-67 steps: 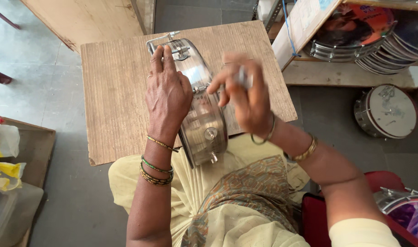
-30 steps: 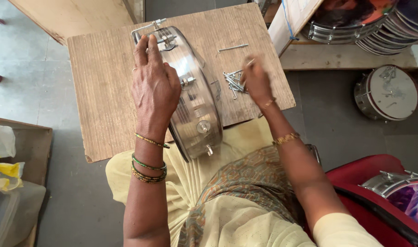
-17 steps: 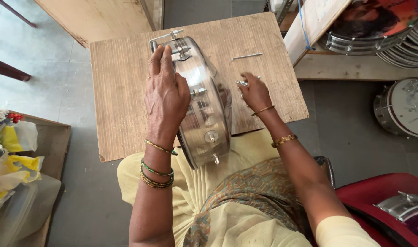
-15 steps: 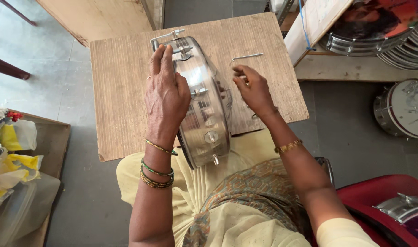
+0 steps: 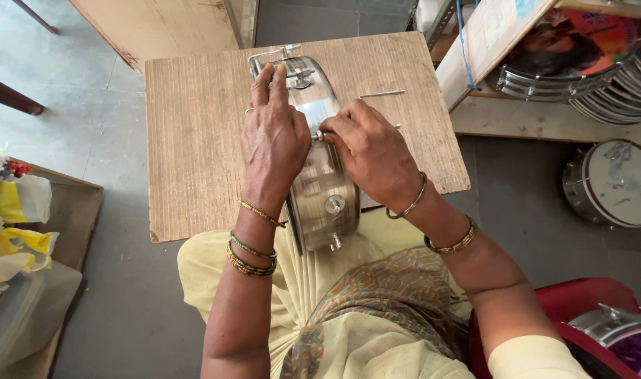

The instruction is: The person assembles a metal drum by inserting screws into the side brackets and tightening them using a wrench.

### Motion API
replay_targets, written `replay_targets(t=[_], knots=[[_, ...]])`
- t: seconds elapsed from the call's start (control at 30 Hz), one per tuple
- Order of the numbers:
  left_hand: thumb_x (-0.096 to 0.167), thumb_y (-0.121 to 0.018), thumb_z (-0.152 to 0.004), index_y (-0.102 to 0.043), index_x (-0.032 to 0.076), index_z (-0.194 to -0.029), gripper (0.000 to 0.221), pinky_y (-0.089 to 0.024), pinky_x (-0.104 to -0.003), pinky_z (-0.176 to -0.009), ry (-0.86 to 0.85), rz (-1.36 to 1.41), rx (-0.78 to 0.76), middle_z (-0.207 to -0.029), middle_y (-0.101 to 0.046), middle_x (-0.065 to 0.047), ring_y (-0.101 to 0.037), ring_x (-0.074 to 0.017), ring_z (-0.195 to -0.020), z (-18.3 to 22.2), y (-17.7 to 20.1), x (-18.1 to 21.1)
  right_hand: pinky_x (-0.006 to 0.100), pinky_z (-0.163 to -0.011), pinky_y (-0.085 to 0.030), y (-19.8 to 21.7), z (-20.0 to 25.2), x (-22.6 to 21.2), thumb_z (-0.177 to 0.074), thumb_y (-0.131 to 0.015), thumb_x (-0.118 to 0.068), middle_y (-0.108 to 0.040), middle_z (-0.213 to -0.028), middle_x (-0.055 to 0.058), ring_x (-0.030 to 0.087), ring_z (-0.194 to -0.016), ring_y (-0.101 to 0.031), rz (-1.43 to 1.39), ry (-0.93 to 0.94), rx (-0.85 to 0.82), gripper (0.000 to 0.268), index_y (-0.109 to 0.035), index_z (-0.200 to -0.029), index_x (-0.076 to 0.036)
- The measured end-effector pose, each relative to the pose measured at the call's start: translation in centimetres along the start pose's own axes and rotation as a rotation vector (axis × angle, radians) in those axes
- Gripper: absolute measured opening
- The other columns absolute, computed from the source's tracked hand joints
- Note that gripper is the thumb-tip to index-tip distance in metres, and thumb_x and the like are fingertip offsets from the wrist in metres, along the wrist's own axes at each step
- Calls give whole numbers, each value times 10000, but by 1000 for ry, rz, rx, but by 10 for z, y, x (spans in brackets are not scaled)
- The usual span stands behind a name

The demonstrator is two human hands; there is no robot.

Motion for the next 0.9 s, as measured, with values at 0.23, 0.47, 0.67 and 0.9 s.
replay_targets(t=[0.23,0.47,0.67,0.9], knots=[[60,-570,-871,-492,-9,-1466,604,-557,-482,-891,22,-40,8,-1518,-484,-219,-639,-445,-1135,-5,-5,5,407,-823,-557,-2,3,-2,-925,-684,-14,-587,-1033,117,300,-978,-661,186,33,15,166,-680,-1091,-13],[88,-572,-867,-498,-11,-1446,592,-562,-482,-877,43,-66,8,-1495,-496,-227,-632,-455,-1149,-8,-9,0,373,-729,-563,-6,5,-10,-942,-675,-27,-553,-989,112,269,-917,-651,324,141,39,132,-653,-1072,-22],[83,-547,-874,-499,-45,-1439,581,-539,-482,-978,24,-29,26,-1484,-505,-261,-619,-461,-1183,-9,-10,0,356,-721,-572,-12,6,-8,-929,-642,7,-539,-992,116,263,-913,-647,436,184,25,163,-626,-1089,-19],[179,-551,-922,-506,-60,-1430,563,-470,-500,-1118,-63,-180,139,-1453,-526,-281,-586,-455,-1280,-10,-18,0,380,-761,-580,-8,5,-9,-920,-642,-10,-573,-1038,131,297,-955,-659,362,191,45,170,-653,-1090,-7]])
Point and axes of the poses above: each hand's wrist, its own z-axis away from the middle knuckle, its own y-axis out of the back of the hand, x = y × z, the point moved 8 cm from there along -z, towards the middle knuckle
